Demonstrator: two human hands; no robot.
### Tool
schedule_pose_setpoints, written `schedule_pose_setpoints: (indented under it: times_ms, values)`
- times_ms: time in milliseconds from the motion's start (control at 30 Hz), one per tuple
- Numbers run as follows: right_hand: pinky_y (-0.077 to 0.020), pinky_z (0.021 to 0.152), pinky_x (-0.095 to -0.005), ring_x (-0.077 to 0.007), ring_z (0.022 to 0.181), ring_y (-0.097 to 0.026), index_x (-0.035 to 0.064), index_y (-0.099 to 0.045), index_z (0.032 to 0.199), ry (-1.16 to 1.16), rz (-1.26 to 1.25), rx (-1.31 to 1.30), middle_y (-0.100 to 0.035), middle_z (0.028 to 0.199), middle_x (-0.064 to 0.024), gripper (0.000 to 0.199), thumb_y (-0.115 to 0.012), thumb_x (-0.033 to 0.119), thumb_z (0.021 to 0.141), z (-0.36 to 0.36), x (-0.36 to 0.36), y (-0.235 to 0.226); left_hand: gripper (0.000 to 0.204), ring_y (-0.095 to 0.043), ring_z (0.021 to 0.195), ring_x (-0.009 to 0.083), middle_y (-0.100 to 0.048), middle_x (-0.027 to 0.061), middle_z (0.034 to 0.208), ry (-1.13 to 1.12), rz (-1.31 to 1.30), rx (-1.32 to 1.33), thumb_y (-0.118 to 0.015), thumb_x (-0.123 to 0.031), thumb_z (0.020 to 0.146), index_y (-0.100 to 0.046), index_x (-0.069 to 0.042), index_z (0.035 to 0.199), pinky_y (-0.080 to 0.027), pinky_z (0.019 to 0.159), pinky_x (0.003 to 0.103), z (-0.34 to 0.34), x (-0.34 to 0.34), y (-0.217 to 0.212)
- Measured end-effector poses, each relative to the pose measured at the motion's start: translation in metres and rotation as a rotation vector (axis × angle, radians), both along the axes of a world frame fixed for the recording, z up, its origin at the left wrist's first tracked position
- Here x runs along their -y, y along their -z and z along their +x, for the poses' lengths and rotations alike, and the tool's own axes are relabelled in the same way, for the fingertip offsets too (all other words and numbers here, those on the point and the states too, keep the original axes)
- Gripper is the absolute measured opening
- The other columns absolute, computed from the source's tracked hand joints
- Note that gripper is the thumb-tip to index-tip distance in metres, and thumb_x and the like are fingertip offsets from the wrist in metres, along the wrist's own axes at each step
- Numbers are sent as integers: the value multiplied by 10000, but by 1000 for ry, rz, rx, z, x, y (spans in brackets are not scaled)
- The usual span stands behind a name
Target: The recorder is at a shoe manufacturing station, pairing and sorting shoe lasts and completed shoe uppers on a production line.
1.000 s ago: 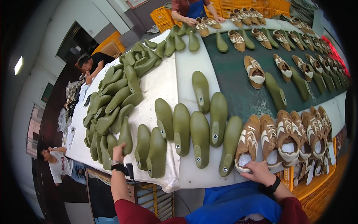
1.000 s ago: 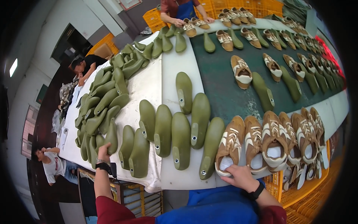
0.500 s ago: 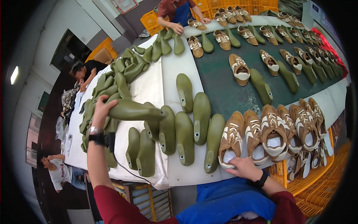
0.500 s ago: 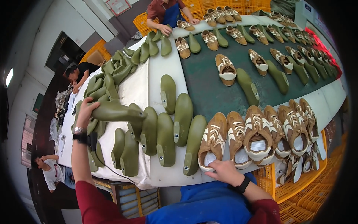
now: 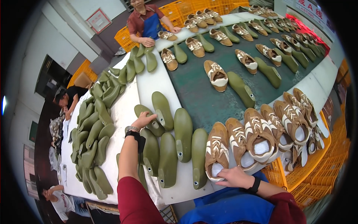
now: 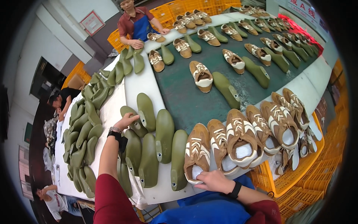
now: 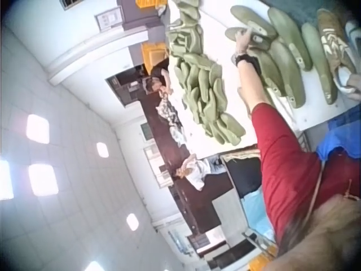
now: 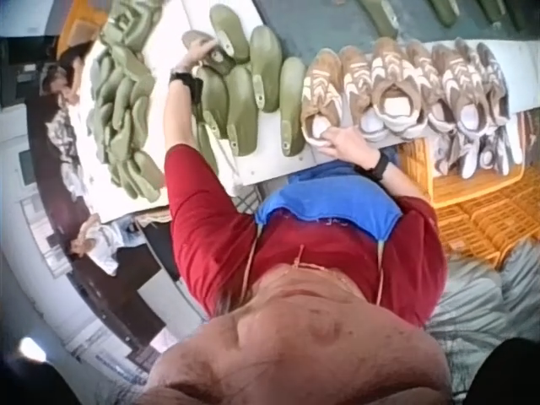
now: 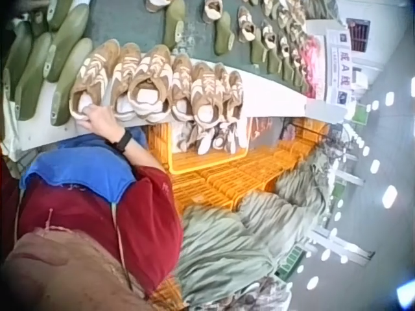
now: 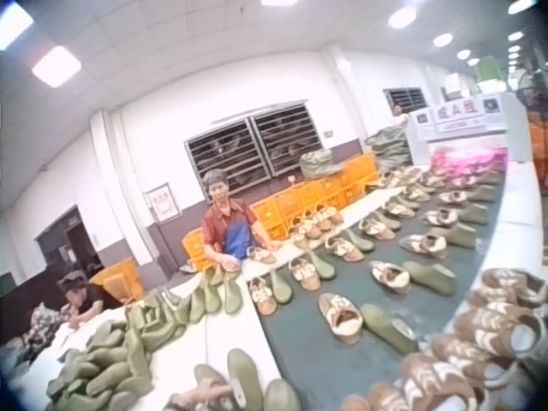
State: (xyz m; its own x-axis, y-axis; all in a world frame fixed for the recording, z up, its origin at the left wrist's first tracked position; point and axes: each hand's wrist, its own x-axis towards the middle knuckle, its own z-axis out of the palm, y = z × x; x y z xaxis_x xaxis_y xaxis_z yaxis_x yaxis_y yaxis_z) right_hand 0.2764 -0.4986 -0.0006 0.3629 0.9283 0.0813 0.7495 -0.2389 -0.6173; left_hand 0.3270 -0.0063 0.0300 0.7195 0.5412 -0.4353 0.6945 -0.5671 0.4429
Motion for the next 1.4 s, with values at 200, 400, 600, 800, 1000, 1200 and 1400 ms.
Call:
schedule_pose_setpoints:
  times_ms: [200, 400, 600, 800, 1000, 1200, 1400]
  values:
    - [-486, 502, -388, -307, 582, -601, 109, -610, 820, -20, 49, 1, -588, 695, -66, 304, -650, 406, 769, -4, -3, 3, 699, -469, 1152, 325, -403, 217, 1299, 248, 200, 162, -681, -289, 715, -413, -55, 1317, -409, 957, 370, -46, 8, -1]
    - [-495, 547, -394, -307, 622, -613, 95, -618, 824, 15, 52, 6, -602, 721, -72, 305, -652, 394, 768, -2, -1, 3, 683, -525, 1070, 357, -514, 261, 1170, 666, 438, 410, -653, -385, 766, -404, -47, 1305, -459, 879, 397, -57, 130, -47]
    - [-495, 559, -397, -295, 651, -621, 97, -619, 822, 22, 78, 13, -610, 742, -69, 305, -642, 397, 772, -7, -1, 5, 639, -616, 777, 399, -632, 244, 819, 616, 398, -135, -578, -386, 815, -335, -98, 1332, -493, 730, 462, -85, 210, -35]
    - [-486, 533, -386, -284, 623, -622, 92, -594, 798, -6, 95, 28, -596, 719, -77, 312, -642, 399, 768, -6, 4, 10, 563, -613, 759, 401, -635, 227, 785, 628, 453, 50, -592, -280, 799, -369, -187, 1307, -494, 705, 475, -36, 190, -10]
    - [-482, 482, -380, -280, 592, -605, 79, -558, 815, -61, 166, -1, -571, 710, -74, 330, -600, 406, 811, -7, 0, 17, 495, -643, 773, 339, -651, 196, 835, 605, 317, 36, -608, -288, 762, -470, -170, 1222, -508, 727, 423, 83, 183, 22]
    - [-494, 508, -387, -284, 631, -621, 60, -567, 819, -64, 154, -50, -582, 732, -97, 308, -629, 360, 786, 1, 4, 12, 465, -654, 577, 243, -658, 166, 778, 462, 93, 23, -622, -257, 737, -496, -124, 1165, -525, 649, 336, 127, 237, 26]
    - [-499, 526, -397, -295, 646, -627, 63, -564, 823, -52, 140, -33, -596, 752, -107, 309, -637, 359, 778, -2, 3, 17, 569, -635, 554, 171, -644, 131, 722, 259, -344, 96, -621, -217, 817, -398, -65, 1317, -536, 517, 290, 97, 247, 12]
